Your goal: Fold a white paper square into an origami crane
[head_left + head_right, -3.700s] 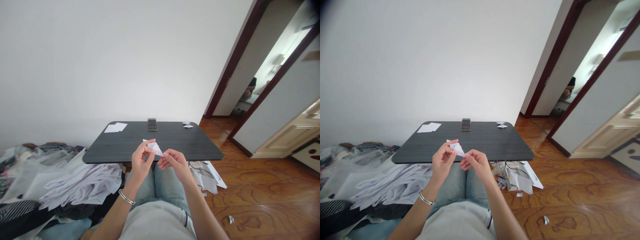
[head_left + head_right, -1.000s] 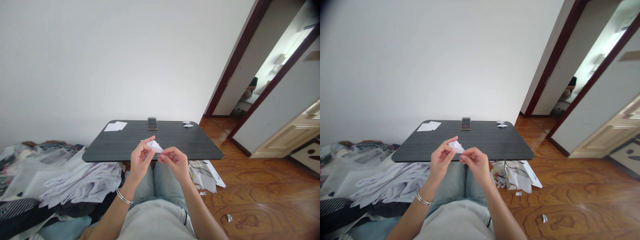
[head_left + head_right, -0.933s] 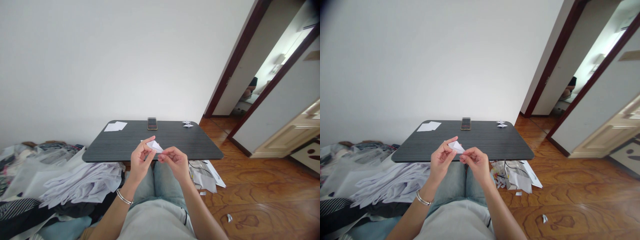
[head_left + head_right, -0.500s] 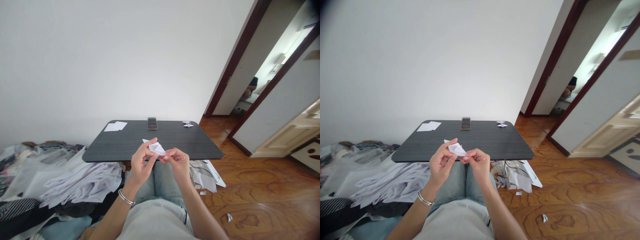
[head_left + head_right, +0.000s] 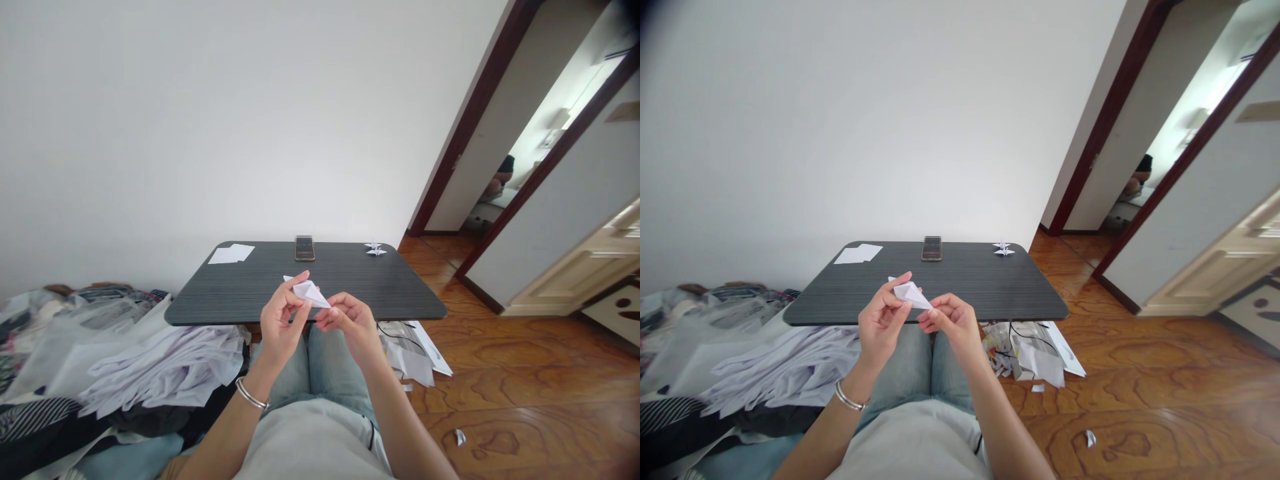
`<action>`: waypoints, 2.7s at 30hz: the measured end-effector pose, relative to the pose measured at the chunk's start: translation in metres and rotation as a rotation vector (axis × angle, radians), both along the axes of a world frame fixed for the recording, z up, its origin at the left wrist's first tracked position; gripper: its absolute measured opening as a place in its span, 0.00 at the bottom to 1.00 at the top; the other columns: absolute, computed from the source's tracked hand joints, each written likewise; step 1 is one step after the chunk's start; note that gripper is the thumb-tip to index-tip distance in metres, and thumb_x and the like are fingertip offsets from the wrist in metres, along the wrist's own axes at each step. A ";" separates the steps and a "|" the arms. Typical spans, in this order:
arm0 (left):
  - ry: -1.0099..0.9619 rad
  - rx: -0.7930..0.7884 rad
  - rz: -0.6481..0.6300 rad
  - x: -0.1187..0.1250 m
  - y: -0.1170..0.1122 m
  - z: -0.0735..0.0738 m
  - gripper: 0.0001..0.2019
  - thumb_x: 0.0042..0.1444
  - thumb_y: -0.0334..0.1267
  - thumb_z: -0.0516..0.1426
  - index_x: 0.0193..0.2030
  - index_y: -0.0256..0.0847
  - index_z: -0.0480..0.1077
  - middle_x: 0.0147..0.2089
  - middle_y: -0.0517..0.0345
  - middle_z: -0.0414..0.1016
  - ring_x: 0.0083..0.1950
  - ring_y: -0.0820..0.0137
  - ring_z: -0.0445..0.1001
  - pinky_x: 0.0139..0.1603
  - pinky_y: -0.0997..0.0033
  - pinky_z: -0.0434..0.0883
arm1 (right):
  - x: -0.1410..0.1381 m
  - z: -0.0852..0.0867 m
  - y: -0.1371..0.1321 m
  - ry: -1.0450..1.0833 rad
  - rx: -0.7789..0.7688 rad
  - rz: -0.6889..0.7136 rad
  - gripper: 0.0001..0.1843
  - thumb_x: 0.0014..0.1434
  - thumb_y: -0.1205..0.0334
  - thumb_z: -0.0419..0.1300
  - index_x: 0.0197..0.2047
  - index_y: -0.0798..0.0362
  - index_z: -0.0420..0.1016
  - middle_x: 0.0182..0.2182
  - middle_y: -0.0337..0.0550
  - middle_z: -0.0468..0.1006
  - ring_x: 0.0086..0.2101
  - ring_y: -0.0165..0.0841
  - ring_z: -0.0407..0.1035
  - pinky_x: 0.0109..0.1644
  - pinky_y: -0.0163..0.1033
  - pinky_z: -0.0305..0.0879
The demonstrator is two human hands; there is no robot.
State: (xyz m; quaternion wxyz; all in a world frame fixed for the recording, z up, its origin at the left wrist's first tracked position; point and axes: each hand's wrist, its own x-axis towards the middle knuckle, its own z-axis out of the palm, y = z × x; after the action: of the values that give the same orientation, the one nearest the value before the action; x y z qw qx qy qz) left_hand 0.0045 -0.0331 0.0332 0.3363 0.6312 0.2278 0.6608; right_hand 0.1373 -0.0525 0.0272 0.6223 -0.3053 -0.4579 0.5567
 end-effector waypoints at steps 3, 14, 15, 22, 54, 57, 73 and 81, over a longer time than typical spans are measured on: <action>0.031 -0.005 -0.002 0.000 -0.001 0.000 0.07 0.54 0.34 0.56 0.27 0.38 0.63 0.55 0.43 0.67 0.46 0.62 0.75 0.44 0.63 0.73 | 0.002 -0.001 0.001 -0.040 -0.032 0.066 0.12 0.50 0.55 0.64 0.25 0.55 0.72 0.23 0.42 0.79 0.21 0.28 0.72 0.26 0.30 0.70; -0.005 -0.087 -0.116 -0.001 -0.001 0.003 0.09 0.54 0.35 0.56 0.26 0.38 0.62 0.56 0.44 0.67 0.46 0.62 0.75 0.47 0.60 0.72 | 0.005 -0.002 0.002 -0.121 0.049 0.033 0.12 0.51 0.54 0.63 0.25 0.54 0.72 0.23 0.41 0.79 0.21 0.28 0.72 0.28 0.32 0.70; -0.015 -0.095 -0.132 -0.001 -0.001 0.003 0.09 0.54 0.34 0.56 0.26 0.38 0.61 0.56 0.44 0.67 0.46 0.62 0.75 0.47 0.60 0.72 | 0.005 -0.002 0.002 -0.119 0.054 0.028 0.12 0.51 0.54 0.63 0.25 0.54 0.73 0.23 0.41 0.79 0.22 0.28 0.72 0.28 0.32 0.70; -0.041 -0.113 -0.153 0.001 -0.001 0.005 0.08 0.54 0.33 0.57 0.26 0.37 0.62 0.56 0.44 0.67 0.46 0.62 0.75 0.48 0.60 0.72 | 0.004 -0.002 0.001 -0.108 0.076 0.015 0.10 0.52 0.56 0.62 0.26 0.54 0.74 0.23 0.41 0.79 0.23 0.29 0.72 0.29 0.33 0.71; -0.071 -0.189 -0.024 0.007 0.002 0.005 0.09 0.51 0.32 0.57 0.24 0.37 0.61 0.55 0.43 0.68 0.41 0.64 0.77 0.41 0.67 0.73 | -0.007 -0.004 0.000 -0.168 0.102 -0.172 0.11 0.54 0.56 0.60 0.26 0.55 0.71 0.20 0.39 0.76 0.20 0.27 0.69 0.26 0.32 0.68; -0.047 -0.195 -0.021 0.007 0.002 0.004 0.09 0.51 0.32 0.57 0.24 0.37 0.60 0.55 0.43 0.68 0.42 0.65 0.77 0.40 0.68 0.73 | -0.006 -0.006 0.001 -0.163 0.088 -0.164 0.12 0.54 0.56 0.60 0.26 0.55 0.71 0.20 0.39 0.76 0.20 0.27 0.69 0.26 0.31 0.68; 0.025 -0.235 -0.091 0.003 0.010 -0.004 0.07 0.52 0.33 0.57 0.26 0.37 0.63 0.53 0.45 0.70 0.43 0.66 0.75 0.45 0.66 0.70 | -0.009 -0.009 0.003 -0.190 0.083 -0.191 0.14 0.54 0.54 0.60 0.23 0.54 0.70 0.17 0.38 0.74 0.18 0.26 0.67 0.23 0.30 0.65; 0.040 -0.246 -0.026 0.003 0.010 -0.005 0.07 0.51 0.35 0.57 0.26 0.37 0.64 0.48 0.47 0.73 0.41 0.68 0.75 0.41 0.70 0.71 | -0.008 -0.011 0.007 -0.244 0.112 -0.259 0.16 0.56 0.50 0.56 0.27 0.54 0.71 0.19 0.39 0.75 0.19 0.28 0.69 0.25 0.33 0.67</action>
State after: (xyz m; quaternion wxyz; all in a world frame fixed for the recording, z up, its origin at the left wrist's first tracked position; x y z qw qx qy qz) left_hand 0.0075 -0.0229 0.0286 0.4153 0.6011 0.3056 0.6106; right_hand 0.1292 -0.0457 0.0165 0.6444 -0.3920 -0.5172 0.4045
